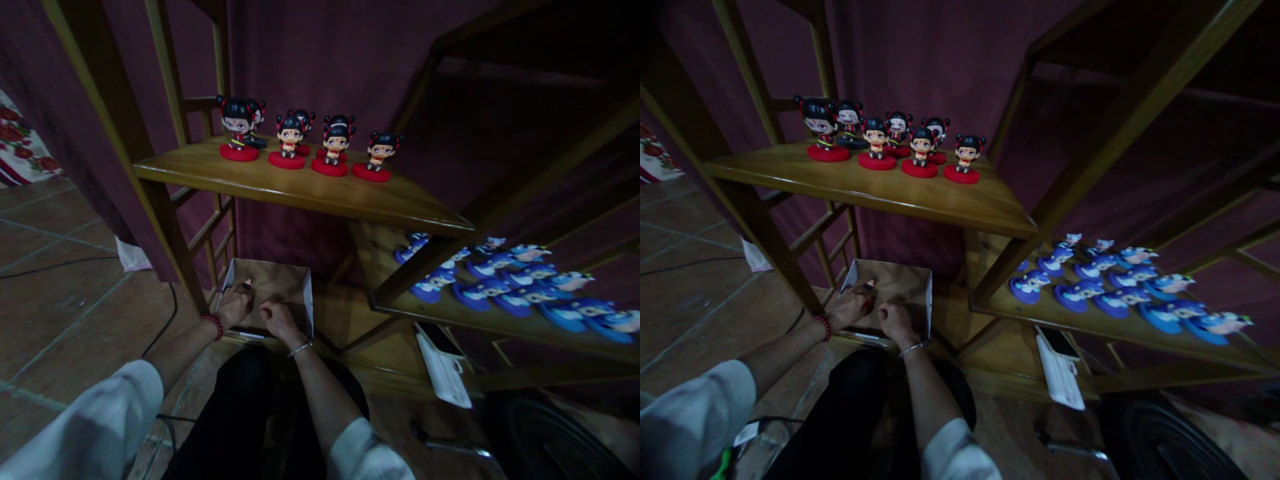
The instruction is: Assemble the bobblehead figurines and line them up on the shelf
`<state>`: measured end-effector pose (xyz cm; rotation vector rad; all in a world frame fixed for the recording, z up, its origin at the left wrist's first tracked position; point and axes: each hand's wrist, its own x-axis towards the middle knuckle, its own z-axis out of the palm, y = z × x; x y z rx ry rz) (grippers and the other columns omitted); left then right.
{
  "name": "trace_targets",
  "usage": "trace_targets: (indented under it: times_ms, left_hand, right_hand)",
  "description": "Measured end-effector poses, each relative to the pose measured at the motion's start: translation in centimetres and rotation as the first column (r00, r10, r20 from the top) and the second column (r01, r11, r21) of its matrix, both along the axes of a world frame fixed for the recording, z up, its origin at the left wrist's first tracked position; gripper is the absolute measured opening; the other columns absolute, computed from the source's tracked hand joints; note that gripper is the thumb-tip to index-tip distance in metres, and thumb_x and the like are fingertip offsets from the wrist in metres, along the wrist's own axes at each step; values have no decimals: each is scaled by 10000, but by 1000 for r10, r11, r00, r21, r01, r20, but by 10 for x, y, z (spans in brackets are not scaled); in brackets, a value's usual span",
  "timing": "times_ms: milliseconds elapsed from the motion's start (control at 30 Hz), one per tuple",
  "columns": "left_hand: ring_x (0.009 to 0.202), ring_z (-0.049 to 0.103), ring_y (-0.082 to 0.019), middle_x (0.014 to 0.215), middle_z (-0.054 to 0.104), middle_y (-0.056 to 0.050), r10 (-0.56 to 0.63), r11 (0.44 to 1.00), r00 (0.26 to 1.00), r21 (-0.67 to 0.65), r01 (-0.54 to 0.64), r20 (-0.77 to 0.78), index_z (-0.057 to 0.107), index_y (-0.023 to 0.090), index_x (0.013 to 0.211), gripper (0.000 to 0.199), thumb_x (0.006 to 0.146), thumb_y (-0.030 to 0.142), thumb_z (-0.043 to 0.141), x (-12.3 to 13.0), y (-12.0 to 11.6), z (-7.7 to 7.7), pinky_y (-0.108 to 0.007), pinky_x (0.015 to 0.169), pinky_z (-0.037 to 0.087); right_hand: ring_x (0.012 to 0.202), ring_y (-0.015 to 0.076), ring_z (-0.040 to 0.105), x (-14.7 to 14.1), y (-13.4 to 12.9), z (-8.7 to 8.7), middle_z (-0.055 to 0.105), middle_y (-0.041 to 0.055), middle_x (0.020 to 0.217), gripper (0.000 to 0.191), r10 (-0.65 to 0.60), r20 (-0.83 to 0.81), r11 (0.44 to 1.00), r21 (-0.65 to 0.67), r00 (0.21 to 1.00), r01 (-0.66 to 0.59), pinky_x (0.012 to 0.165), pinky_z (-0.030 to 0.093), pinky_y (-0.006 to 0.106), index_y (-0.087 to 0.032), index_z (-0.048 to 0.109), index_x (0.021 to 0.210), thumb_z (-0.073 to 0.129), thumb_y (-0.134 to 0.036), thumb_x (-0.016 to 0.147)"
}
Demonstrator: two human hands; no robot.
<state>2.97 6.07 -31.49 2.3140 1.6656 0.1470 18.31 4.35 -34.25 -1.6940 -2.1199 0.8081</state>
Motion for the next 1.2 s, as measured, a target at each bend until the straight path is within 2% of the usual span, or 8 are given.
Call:
trace_targets:
  times_ms: [67,133,267,400,533,667,833,1200]
  left_hand:
    - [903,564,-199,917,642,-86,96,994,990,-59,-90,106,642,163,847,193,739,182,483,3,2,-4,-309,831,377]
    - [843,583,-167,881,655,-48,225,966,931,-192,-174,286,644,183,845,184,717,191,512,8,3,-7,-269,786,406]
    - [782,590,-145,806,657,-43,519,835,619,-506,-218,589,632,150,840,182,701,217,534,16,1,-6,-225,682,439]
    - [718,592,-125,782,653,-30,748,657,296,-725,-206,594,602,160,875,217,676,241,571,19,-2,-3,-202,605,442]
    - [637,577,-87,791,643,-30,822,567,122,-820,-83,556,572,152,861,162,718,216,534,20,-3,-5,-193,606,455]
    - [548,544,-68,690,610,-13,857,514,28,-857,24,515,561,143,836,113,748,182,502,20,-3,-6,-186,575,459]
    - [557,556,-78,654,597,-20,880,475,-25,-876,76,475,558,136,819,103,768,150,470,21,-2,-6,-187,580,477]
    - [584,568,-66,631,585,-16,848,530,-38,-847,43,528,525,136,694,150,815,210,478,22,4,-22,-195,672,498]
  right_hand:
    - [778,117,594,1,0,1,677,-4,867,222,-7,-14,1000,0,1000,7,692,404,180,-252,649,912,484,-204,771]
    - [787,119,595,1,0,1,675,-3,881,229,-14,-27,1000,3,1000,14,701,406,182,-250,646,916,478,-194,772]
    - [793,121,597,2,1,2,672,-3,887,232,-28,-52,1000,0,998,28,707,414,188,-244,637,925,476,-181,769]
    - [819,120,600,3,3,0,670,-4,902,230,-65,-83,998,-11,994,65,733,421,195,-240,621,933,480,-171,765]
    - [848,119,605,3,6,-4,665,14,940,248,-107,-164,994,-34,981,102,759,432,203,-213,590,970,489,-153,752]
    - [861,110,605,3,8,-6,660,15,967,306,-93,-238,996,-35,967,87,773,437,198,-208,546,1048,499,-162,749]
    - [884,125,596,4,7,-3,655,19,991,267,-49,-211,999,1,976,51,765,428,199,-220,586,1021,458,-217,788]
    - [713,98,572,5,6,15,665,7,827,272,10,-223,1000,-5,975,-12,609,386,164,-210,627,953,414,-337,840]
